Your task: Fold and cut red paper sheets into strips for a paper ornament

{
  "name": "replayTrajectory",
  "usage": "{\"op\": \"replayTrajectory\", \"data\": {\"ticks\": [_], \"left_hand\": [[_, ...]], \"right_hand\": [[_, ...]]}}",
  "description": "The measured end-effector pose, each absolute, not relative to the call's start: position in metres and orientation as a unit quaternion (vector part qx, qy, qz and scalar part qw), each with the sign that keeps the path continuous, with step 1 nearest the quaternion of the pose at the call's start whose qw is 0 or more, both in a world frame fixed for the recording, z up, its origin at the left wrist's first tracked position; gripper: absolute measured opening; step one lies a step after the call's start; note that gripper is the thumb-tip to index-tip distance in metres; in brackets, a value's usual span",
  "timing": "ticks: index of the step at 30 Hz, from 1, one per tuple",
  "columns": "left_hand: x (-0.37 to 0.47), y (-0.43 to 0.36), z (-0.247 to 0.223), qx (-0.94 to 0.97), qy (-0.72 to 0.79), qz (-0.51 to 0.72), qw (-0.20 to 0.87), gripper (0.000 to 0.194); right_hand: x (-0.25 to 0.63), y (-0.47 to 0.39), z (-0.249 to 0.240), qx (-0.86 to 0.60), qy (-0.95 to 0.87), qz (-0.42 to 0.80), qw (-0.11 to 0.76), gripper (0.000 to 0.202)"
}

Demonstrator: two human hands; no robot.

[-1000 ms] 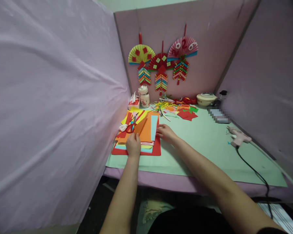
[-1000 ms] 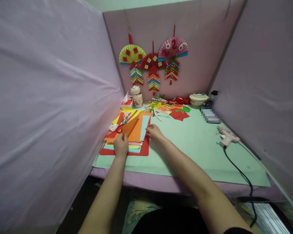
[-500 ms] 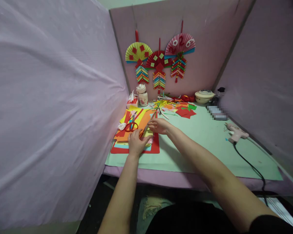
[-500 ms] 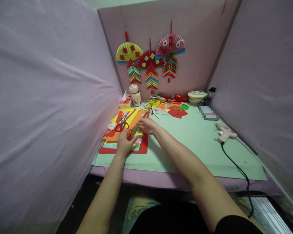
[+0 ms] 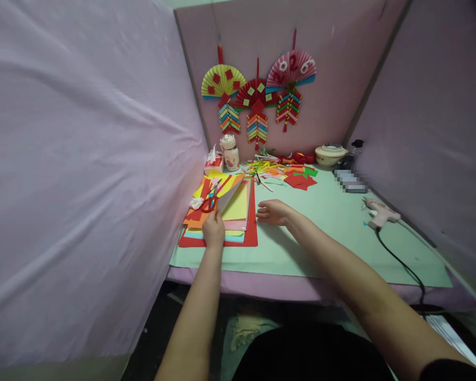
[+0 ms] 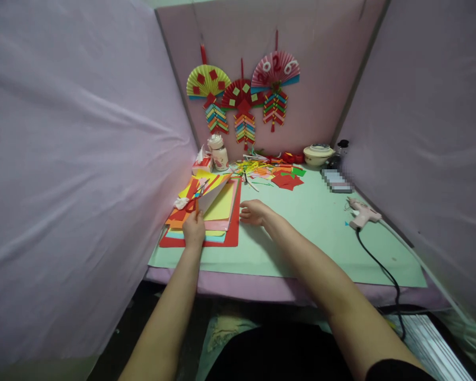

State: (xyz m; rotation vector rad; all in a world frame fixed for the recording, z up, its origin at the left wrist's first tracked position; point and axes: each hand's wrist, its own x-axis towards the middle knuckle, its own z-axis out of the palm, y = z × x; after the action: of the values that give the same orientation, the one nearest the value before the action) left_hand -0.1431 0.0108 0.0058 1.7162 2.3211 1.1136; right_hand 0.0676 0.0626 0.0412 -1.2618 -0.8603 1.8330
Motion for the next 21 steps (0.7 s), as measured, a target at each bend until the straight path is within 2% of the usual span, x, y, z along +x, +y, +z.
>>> {"op": "replayTrajectory", "data": {"ticks": [7, 8, 11, 13, 17, 21], "left_hand": [[-0.131, 0.005, 0.013, 0.608, 0.724, 0.324, 0.034, 0.032], [-0.127, 0.002, 0.015, 0.619, 0.72, 0.311, 0.035, 0.035], [-0.114, -0.009, 0.023, 0.656, 0.715, 0.239, 0.038, 0.066], [-0.108, -0.013, 0.026, 0.677, 0.712, 0.18, 0.051, 0.077], [-0.101, -0.012, 0.033, 0.684, 0.718, 0.106, 0.076, 0.075], [-0.088, -0.008, 0.043, 0.706, 0.706, 0.047, 0.036, 0.071]], "right_hand": [[0.064, 0.057, 0.049, -0.491, -0.291, 0.751, 0.333, 0.009], [0.063, 0.057, 0.051, -0.49, -0.287, 0.753, 0.333, 0.008], [0.062, 0.059, 0.053, -0.487, -0.281, 0.755, 0.338, 0.006], [0.062, 0.06, 0.052, -0.483, -0.281, 0.755, 0.342, 0.006], [0.062, 0.06, 0.048, -0.482, -0.294, 0.75, 0.345, 0.007], [0.059, 0.06, 0.042, -0.481, -0.333, 0.723, 0.368, 0.003]]}}
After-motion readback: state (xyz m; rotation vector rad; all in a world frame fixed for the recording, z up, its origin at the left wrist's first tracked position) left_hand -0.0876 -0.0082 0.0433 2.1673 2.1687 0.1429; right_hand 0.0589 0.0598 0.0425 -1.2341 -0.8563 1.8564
